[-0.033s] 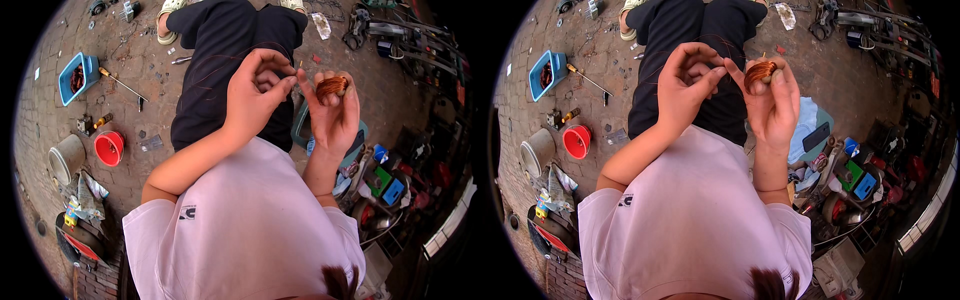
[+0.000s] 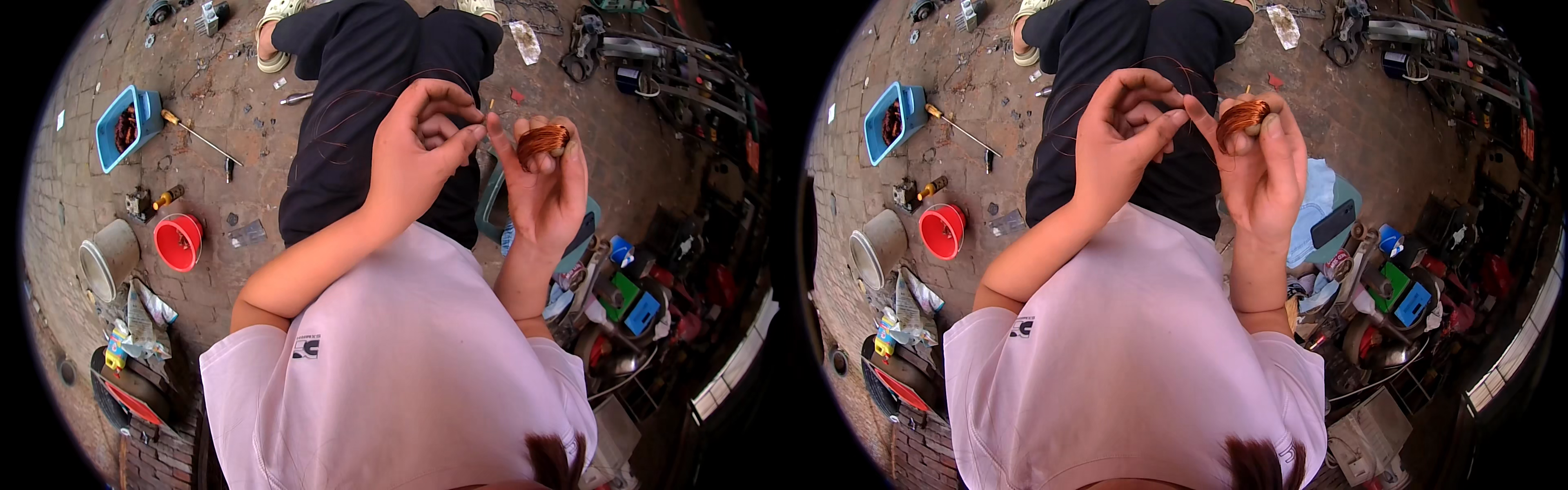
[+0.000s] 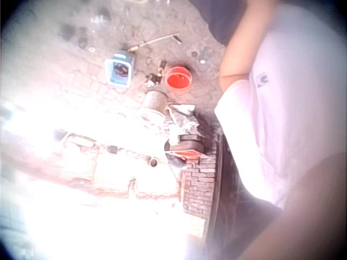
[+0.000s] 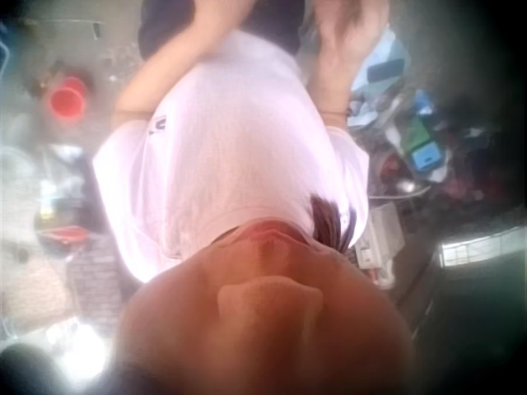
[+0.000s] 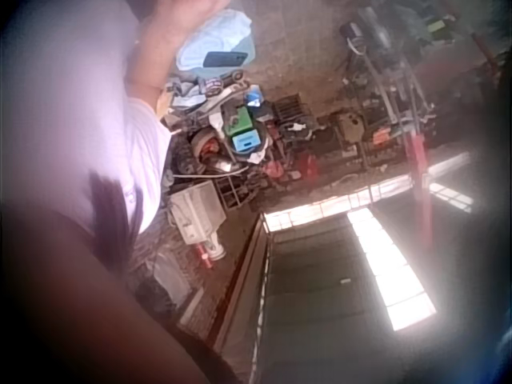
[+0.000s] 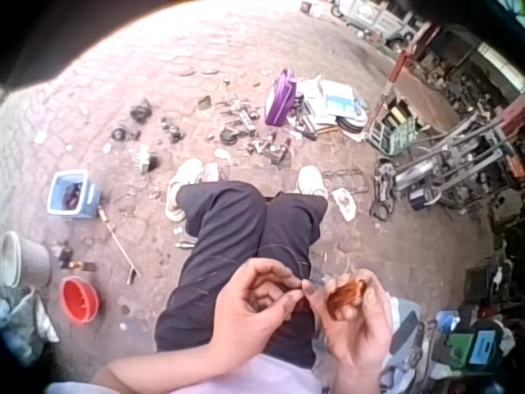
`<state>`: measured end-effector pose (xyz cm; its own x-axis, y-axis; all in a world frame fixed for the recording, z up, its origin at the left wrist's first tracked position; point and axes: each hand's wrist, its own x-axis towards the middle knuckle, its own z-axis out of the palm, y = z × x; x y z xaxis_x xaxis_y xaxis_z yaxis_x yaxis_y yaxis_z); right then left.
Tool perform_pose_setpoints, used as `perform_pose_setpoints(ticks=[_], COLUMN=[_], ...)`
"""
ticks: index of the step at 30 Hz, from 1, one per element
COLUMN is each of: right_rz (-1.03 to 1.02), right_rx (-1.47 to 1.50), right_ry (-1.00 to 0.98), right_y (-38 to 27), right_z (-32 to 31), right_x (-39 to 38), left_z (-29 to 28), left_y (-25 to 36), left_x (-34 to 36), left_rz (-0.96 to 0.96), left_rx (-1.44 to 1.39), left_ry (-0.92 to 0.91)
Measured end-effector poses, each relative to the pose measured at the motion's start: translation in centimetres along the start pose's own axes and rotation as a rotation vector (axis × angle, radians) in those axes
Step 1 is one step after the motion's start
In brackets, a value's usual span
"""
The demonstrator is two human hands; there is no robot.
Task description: The person sits and repeatedly winds a thin copper wire around their fingers to form a small coil. They adjust the coil and continue winding the wire by hand throughout the clip.
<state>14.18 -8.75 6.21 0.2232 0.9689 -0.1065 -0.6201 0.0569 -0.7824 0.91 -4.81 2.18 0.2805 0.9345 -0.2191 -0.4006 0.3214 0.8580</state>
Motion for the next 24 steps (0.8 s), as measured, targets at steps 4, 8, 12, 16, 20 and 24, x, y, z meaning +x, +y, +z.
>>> perform_pose_setpoints(ticks=[4,8,12,16,20,24], right_rz=[0.003,-0.009,-0.01,-0.008,-0.011,-0.014], right_rx=[-0.001,-0.017,-0.026,-0.037,-0.037,-0.029], right_ry=[-0.002,-0.001,-0.021,-0.02,-0.026,-0.042], right_y=[-0.08,0.08,0.09,0.01,0.13,0.19], right_z=[-0.06,-0.32,-0.49,-0.39,-0.63,-0.67], right_x=[0.05,0.04,0.11,0.1,0.16,0.15], left_z=[-0.01,-0.06,-0.19,-0.18,-0.18,-0.09], left_y=[0.22,0.2,0.27,-0.03,-0.33,-0.33], left_x=[0.1,0.08,0.0,0.01,0.04,0.04], left_rz=[-0.083,-0.093,-0.081,-0.054,-0.02,-0.001], left_rx=[-0.092,-0.132,-0.126,-0.122,-0.101,-0.101], left_ry=[-0.043,-0.049,-0.045,-0.032,-0.036,-0.039])
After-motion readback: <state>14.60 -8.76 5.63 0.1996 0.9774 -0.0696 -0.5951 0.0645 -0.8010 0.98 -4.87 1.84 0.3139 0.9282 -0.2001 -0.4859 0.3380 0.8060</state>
